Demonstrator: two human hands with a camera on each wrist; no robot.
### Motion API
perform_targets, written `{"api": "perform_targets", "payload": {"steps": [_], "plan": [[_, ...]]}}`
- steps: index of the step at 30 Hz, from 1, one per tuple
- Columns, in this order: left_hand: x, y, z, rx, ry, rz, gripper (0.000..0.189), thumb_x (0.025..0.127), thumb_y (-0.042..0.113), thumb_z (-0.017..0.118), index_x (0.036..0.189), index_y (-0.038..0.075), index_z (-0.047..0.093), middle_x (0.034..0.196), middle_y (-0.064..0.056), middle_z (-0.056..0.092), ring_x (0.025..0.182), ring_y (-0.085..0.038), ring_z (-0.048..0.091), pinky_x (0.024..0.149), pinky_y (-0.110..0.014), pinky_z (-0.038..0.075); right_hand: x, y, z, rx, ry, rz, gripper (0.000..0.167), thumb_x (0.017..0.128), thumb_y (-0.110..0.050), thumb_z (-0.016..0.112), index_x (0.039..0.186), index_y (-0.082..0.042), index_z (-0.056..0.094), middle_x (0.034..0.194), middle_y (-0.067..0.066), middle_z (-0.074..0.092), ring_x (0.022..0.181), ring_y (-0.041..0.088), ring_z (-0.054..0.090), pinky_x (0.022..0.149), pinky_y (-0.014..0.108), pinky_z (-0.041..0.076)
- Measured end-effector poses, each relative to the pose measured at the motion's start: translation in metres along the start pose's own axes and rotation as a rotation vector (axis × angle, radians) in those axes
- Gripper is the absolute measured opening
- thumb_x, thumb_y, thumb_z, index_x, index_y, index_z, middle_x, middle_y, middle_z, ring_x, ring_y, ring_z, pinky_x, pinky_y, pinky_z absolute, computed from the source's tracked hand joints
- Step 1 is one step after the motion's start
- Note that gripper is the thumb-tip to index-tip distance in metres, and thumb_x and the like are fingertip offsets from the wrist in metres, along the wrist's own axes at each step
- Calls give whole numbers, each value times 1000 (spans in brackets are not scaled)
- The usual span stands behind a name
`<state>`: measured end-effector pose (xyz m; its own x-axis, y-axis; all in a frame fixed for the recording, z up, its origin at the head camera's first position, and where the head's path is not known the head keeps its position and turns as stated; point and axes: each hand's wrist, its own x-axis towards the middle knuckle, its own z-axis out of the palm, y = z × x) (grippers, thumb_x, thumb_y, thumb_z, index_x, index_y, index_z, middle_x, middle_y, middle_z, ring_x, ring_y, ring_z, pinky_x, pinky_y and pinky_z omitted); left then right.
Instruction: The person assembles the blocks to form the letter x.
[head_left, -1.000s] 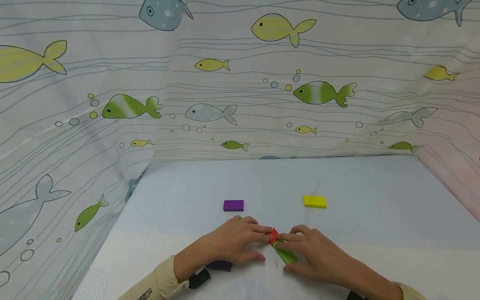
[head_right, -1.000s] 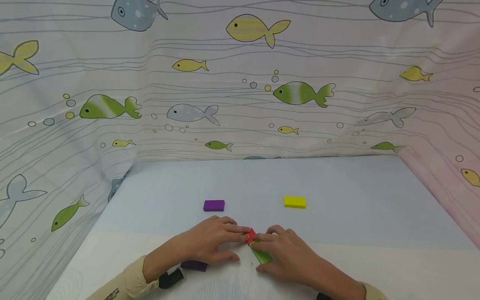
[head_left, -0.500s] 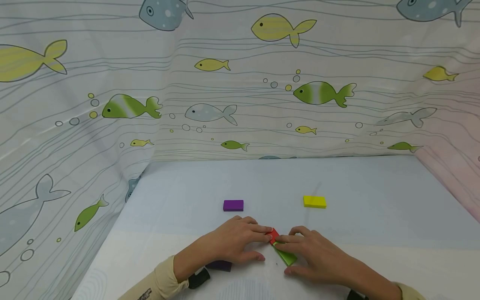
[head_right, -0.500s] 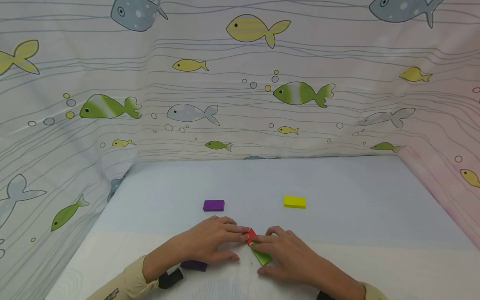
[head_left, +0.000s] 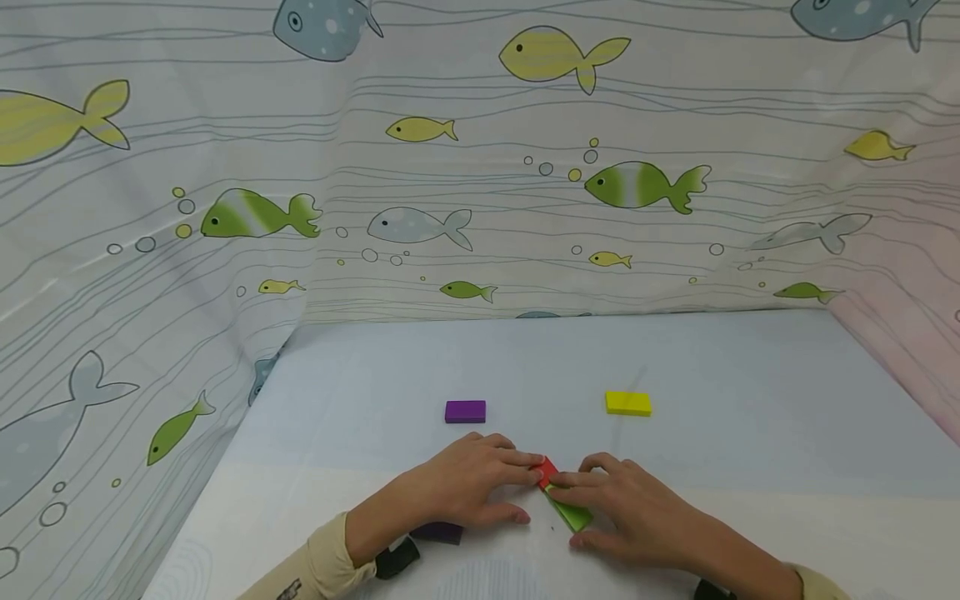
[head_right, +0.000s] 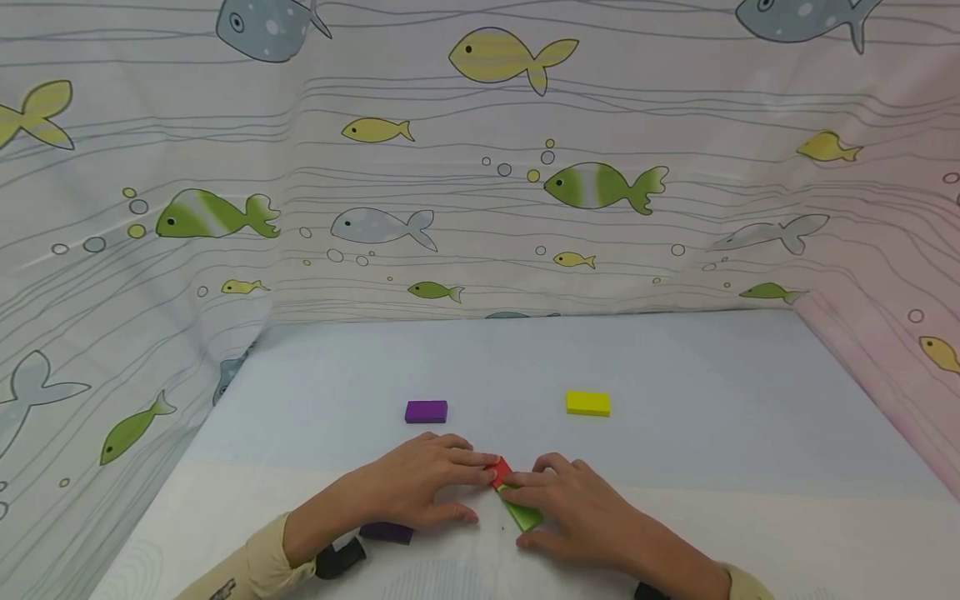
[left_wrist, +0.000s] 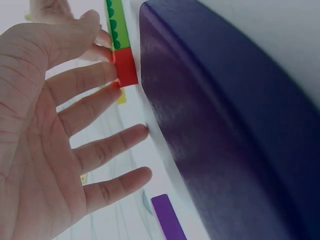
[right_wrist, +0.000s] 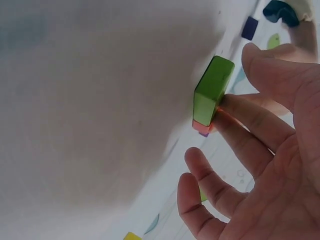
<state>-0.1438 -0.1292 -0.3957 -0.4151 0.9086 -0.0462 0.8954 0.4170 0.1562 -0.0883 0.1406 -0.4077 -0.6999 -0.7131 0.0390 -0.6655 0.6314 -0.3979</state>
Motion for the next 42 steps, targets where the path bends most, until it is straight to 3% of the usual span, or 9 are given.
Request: {"api": "perform_targets", "payload": {"steps": [10,26,33,42], "plan": [[0,-1,-2,-22,-21,0,53,96,56,53,139,25,59,146,10,49,121,-16,52,88,-38,47,0,0,0,8,-3,3,53,87,-44,74,137,-31,61,135,-20,55,111,13,47,77,33,45],[-3,-5,-1,-40,7,24,53,97,55,52,141,26,57,144,10,51,124,-17,50,92,-40,46,-1,0,1,-7,31,-26,54,86,-41,75,137,-29,61,135,-18,56,110,11,47,75,31,44],[-11,-7,-1,-74,53,35,50,97,54,52,138,27,59,140,11,55,126,-17,49,94,-43,46,-1,-1,1,-3,16,-10,54,86,-40,76,137,-29,61,135,-18,56,110,12,47,77,32,45],[-27,-12,-2,-148,119,62,45,93,54,61,121,21,70,120,14,65,115,-8,53,94,-30,44,-2,0,2,6,28,-13,53,87,-40,75,136,-28,61,135,-16,57,110,12,47,77,32,45]]}}
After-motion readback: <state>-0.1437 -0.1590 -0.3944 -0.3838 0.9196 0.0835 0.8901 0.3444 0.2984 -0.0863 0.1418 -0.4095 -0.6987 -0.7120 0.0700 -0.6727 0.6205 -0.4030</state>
